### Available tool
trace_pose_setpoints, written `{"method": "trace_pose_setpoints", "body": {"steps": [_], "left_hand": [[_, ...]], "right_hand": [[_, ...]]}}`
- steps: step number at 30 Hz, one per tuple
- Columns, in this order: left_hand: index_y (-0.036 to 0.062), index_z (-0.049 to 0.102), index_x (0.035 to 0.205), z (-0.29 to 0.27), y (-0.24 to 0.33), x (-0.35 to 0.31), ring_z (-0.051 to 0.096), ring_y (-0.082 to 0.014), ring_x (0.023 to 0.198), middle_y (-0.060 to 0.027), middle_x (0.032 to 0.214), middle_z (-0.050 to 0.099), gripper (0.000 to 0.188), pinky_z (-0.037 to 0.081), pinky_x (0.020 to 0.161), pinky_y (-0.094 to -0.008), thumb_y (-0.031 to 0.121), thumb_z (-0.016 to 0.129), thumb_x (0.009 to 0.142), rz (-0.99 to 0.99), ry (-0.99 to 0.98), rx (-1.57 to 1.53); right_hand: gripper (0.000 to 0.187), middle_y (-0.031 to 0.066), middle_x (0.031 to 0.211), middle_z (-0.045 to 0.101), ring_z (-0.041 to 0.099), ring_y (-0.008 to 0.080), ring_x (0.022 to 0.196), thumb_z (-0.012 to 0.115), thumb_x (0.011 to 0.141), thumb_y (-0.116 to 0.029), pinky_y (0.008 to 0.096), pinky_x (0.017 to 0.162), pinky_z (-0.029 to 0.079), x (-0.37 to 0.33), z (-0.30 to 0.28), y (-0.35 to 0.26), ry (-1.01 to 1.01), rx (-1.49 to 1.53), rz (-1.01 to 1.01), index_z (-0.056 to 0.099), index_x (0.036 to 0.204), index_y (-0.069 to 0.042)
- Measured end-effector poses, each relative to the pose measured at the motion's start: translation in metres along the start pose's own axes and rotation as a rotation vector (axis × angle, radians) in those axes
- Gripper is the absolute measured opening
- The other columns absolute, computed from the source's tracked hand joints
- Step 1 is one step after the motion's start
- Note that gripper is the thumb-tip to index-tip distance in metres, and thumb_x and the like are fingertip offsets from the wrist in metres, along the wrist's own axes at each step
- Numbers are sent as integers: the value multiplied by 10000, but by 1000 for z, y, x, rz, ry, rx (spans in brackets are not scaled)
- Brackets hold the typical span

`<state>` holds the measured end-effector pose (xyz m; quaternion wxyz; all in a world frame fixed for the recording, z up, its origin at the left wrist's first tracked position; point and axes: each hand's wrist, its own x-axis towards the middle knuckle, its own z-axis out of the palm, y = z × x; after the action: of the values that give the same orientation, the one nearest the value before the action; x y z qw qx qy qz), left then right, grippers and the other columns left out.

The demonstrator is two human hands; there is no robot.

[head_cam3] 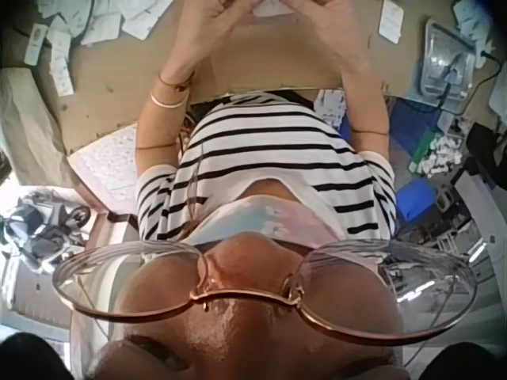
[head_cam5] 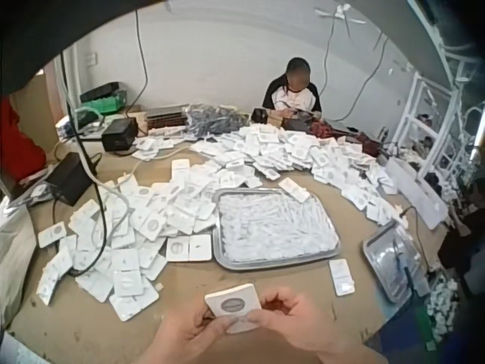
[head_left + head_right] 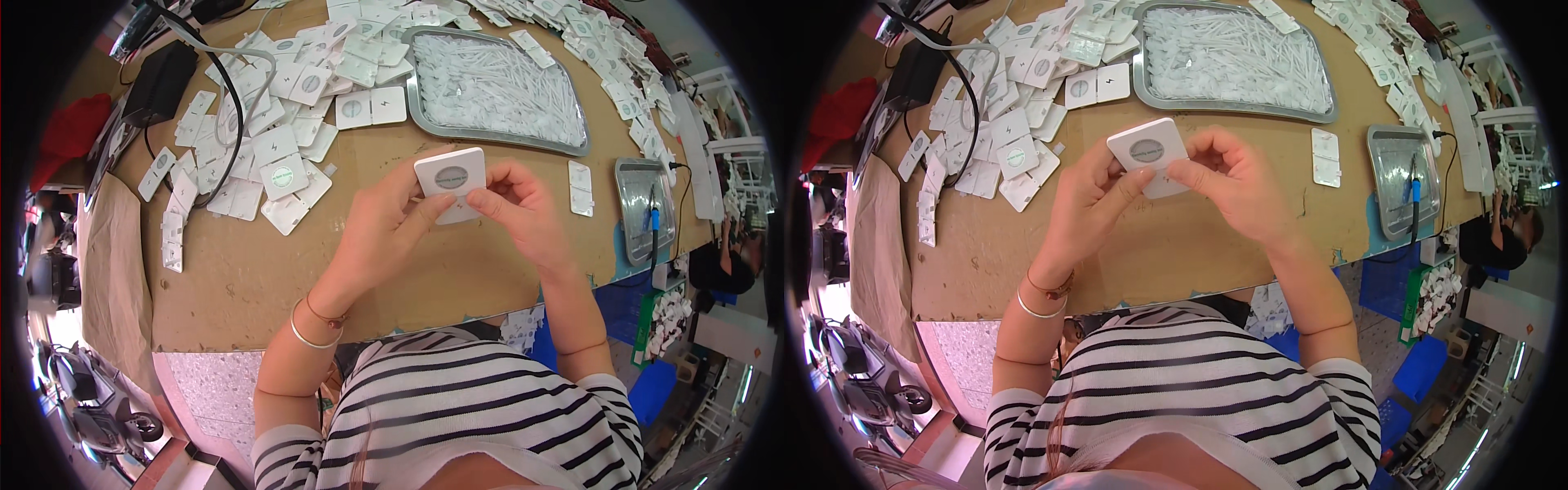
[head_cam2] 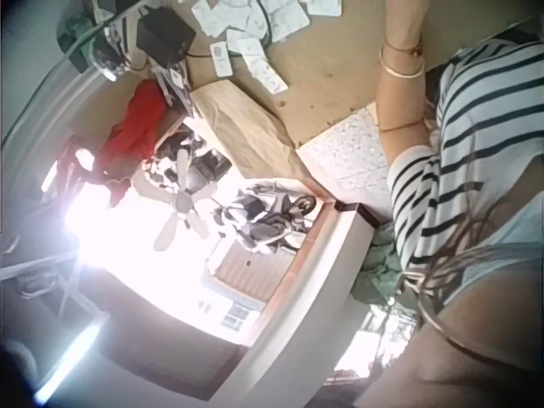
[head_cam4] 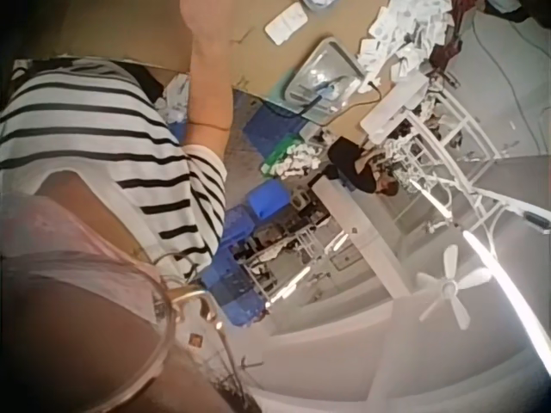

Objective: Placing small circular components onto white product cards and organizing them on a workbench.

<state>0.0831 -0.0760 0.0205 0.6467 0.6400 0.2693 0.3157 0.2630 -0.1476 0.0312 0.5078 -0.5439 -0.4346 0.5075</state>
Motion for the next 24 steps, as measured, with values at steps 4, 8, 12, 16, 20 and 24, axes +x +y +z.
{"method": "trace_pose_setpoints", "body": {"steps": [4, 8, 12, 16, 20, 24], "left_hand": [[-14, 494, 1230, 2, -5, -2, 639, -158, 904, -139, 1036, 653, 372, 525, 764, -282, 88, 586, 885, -29, -4, -31], [-25, 451, 1266, 9, -4, -2, 615, -168, 985, -148, 1110, 625, 425, 495, 851, -306, 88, 594, 882, -61, 15, 66], [-38, 436, 1254, 3, -5, 0, 561, -178, 1082, -150, 1211, 562, 422, 425, 953, -336, 205, 549, 928, -54, 91, -536], [-26, 467, 1234, -3, -1, -2, 576, -139, 999, -101, 1138, 586, 416, 453, 879, -293, 286, 492, 960, -260, -293, -774], [3, 511, 1167, 3, -3, -2, 603, -141, 930, -83, 1060, 612, 315, 497, 778, -285, 239, 500, 958, -277, -46, -424], [-10, 529, 1126, 5, -7, -1, 573, -80, 902, -53, 1003, 615, 314, 484, 725, -241, 246, 534, 944, -248, 35, -453]], "right_hand": [[119, -1, 859, 628, 545, 67, 787, 665, 838, -100, 231, 728, 443, -4, 2, -2, 49, -8, -42, 626, 920, -22], [99, 0, 852, 630, 539, 60, 790, 671, 835, -99, 231, 716, 435, -5, 4, 4, 102, -8, -95, 632, 899, -33], [162, 48, 893, 638, 579, 155, 831, 686, 775, -13, 266, 735, 451, 1, -4, 3, 191, -467, -639, 641, 928, -39], [292, 112, 978, 634, 594, 262, 918, 677, 737, 38, 304, 794, 470, 6, -7, -3, 24, -973, -1055, 642, 1015, -44], [271, 104, 1021, 625, 592, 219, 951, 636, 799, 25, 305, 822, 474, 4, 5, 3, 247, -947, -925, 629, 1064, -32], [191, 70, 1027, 614, 581, 141, 947, 588, 871, -25, 285, 832, 478, -4, 16, 5, 229, -2, -144, 607, 1057, 12]]}}
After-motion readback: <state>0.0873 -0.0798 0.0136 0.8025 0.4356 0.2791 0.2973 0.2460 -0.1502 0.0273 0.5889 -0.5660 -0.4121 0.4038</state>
